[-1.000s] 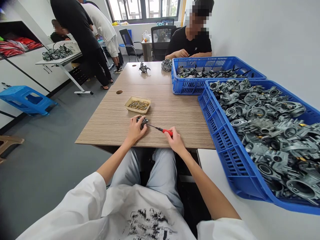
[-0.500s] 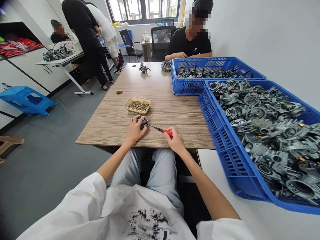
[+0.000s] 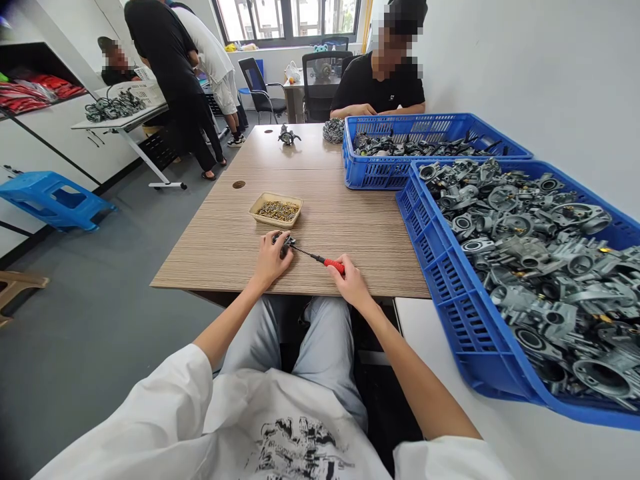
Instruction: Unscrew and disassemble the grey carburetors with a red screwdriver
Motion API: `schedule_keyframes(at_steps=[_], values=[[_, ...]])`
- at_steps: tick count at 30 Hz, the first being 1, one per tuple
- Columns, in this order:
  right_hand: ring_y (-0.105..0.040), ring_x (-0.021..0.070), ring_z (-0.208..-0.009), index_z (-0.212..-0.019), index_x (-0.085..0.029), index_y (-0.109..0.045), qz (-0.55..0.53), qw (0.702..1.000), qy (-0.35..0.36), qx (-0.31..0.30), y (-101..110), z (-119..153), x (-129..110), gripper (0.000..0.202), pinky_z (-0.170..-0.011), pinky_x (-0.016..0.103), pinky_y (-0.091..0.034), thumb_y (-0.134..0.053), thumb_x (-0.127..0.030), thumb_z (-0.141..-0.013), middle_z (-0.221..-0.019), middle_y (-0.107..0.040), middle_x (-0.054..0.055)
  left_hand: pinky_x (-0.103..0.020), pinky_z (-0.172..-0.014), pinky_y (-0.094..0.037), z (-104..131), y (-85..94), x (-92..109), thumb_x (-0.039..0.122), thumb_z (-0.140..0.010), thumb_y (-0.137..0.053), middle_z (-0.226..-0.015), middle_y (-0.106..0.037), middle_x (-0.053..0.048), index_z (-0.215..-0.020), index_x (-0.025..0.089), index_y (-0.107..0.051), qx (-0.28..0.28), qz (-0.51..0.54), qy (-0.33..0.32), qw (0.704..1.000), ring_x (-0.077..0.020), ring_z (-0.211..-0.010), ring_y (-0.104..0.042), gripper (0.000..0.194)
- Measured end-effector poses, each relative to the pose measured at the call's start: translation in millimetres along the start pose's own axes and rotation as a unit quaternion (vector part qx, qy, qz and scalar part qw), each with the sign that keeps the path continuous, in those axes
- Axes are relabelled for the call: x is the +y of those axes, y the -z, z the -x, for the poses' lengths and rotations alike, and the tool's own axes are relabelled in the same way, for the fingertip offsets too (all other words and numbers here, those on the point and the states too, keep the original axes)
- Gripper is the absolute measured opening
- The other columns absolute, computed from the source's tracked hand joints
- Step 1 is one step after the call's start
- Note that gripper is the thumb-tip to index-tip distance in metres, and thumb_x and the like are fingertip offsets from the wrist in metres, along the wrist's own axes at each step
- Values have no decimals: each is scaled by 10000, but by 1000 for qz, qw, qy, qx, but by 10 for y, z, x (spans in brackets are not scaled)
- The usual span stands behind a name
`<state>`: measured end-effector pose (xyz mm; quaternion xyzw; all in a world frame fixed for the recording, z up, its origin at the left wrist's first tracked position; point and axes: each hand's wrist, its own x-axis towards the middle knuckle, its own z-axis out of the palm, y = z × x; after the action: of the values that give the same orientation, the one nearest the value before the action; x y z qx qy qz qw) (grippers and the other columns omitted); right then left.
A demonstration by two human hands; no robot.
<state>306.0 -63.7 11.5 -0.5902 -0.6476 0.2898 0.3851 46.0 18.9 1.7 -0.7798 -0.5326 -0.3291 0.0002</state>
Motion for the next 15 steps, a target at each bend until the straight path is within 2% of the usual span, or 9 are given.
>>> schedule_keyframes(at_steps=[15], values=[[-398, 156, -593, -808, -250, -478, 4, 1000, 7, -8, 8, -10, -6, 393, -611, 294, -305, -481, -579, -1023, -642, -405, -54, -502, -1120, -468, 1, 4, 9, 266, -965, -594, -1390, -528, -158, -1457, 224, -607, 8, -7, -1, 1000, -346, -1262, -486, 494]])
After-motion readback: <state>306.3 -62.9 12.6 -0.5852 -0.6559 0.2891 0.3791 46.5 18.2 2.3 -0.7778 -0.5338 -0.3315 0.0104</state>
